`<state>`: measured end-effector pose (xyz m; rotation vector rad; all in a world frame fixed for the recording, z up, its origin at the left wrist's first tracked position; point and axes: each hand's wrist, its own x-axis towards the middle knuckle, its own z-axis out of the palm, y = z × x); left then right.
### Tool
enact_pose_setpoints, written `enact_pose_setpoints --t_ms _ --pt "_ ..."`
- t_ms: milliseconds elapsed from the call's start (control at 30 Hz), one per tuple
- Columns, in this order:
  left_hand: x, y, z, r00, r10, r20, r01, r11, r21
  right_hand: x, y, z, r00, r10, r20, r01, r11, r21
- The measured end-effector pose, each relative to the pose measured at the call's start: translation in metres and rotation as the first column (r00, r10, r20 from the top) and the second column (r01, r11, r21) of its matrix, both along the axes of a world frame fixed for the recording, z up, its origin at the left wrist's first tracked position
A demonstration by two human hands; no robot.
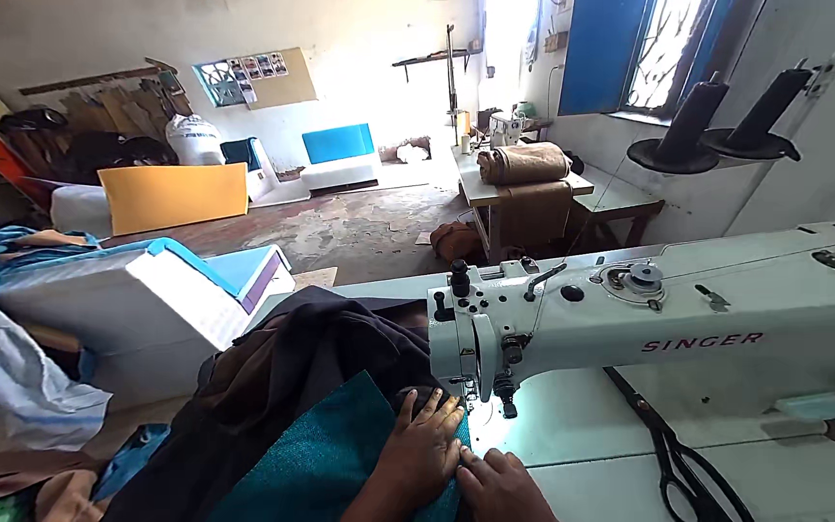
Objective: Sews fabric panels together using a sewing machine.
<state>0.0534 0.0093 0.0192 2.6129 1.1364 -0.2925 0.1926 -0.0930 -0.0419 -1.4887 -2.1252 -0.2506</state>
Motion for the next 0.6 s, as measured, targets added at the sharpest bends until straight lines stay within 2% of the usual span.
enact_pose_setpoints --t_ms 233,333,467,533,600 --pt "0.013 0.011 0.001 1.0 -0.001 -0.025 0.0 1.0 -0.006 0.005 0.008 0.001 0.995 -0.099 -0.019 0.099 0.995 -0.01" --pt "0.009 0.003 -0.012 0.996 -0.006 0.088 0.001 0.998 0.056 0.006 0.001 0.005 0.996 -0.09 -0.001 0.089 0.995 -0.033" --pt "0.013 -0.008 -0.008 0.999 0.006 0.051 -0.006 1.0 0.003 0.011 -0.009 0.004 0.998 -0.062 0.013 0.063 0.998 -0.032" --pt "0.011 -0.01 -0.013 0.986 0.036 0.161 -0.045 0.998 0.054 0.011 -0.009 0.002 0.998 -0.057 0.002 0.057 0.998 -0.025" --pt "0.009 -0.01 -0.024 0.944 0.03 0.33 -0.092 0.98 0.174 0.01 -0.007 0.0 0.998 -0.067 -0.015 0.067 0.998 -0.012"
